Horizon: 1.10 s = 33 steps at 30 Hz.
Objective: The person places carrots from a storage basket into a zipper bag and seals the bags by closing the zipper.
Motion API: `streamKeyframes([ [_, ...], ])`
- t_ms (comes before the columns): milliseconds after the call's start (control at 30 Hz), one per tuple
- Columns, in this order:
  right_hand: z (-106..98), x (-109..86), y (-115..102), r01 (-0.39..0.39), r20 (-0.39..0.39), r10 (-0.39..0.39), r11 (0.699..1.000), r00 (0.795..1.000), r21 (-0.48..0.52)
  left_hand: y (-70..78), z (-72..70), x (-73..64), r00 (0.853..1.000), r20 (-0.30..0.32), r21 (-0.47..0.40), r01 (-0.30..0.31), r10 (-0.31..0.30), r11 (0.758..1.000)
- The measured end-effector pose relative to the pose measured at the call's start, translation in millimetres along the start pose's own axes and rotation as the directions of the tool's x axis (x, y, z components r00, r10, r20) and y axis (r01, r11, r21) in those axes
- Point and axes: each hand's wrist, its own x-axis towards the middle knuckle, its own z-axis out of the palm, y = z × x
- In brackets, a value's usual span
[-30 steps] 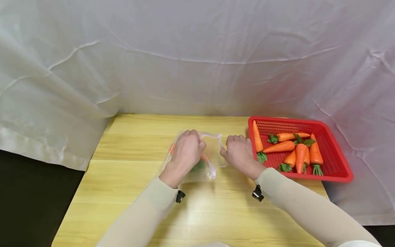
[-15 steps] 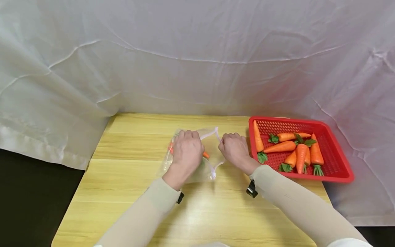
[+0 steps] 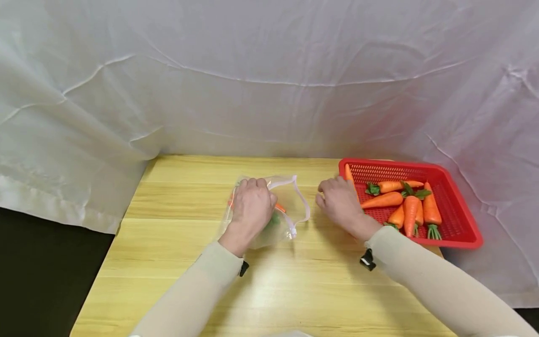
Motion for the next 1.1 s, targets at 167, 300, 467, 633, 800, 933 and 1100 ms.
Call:
streamKeyframes([
  [167, -23, -9.7, 46, 0.144, -0.107, -0.165, 0.973, 0.981, -0.181, -1.8, -3.5, -1.3, 0.996, 0.082, -0.091, 0.051, -0.044, 0.995],
  [300, -41, -14.6, 86, 0.206, -0.024, -0.223, 0.932, 0.974, -0.299, -3.0, -4.8, -2.6, 0.994, 0.093, -0.122, 0.069, -0.058, 0.990],
  [467, -55, -22.6, 131, 0.257, 0.112, -0.232, 0.884, 0.966, -0.390, -4.9, -4.7, -4.5, 0.995, 0.074, -0.131, 0.077, -0.068, 0.988],
  [633, -54, -30.8, 167, 0.308, 0.179, -0.253, 0.841, 0.951, -0.445, -6.0, -5.0, -7.3, 0.995, 0.069, -0.132, 0.084, -0.075, 0.988],
  [800, -49, -36.9, 190, 0.346, 0.232, -0.264, 0.806, 0.936, -0.480, -7.4, -5.1, -10.4, 0.997, 0.034, -0.112, 0.067, -0.063, 0.991],
  [933, -44, -43.0, 204, 0.363, 0.270, -0.258, 0.794, 0.928, -0.488, -8.1, -4.7, -12.2, 0.998, 0.003, -0.111, 0.058, -0.058, 0.992],
  [1100, -38, -53.6, 222, 0.378, 0.295, -0.259, 0.787, 0.920, -0.487, -8.0, -3.7, -12.7, 0.998, 0.023, -0.139, 0.069, -0.066, 0.988],
])
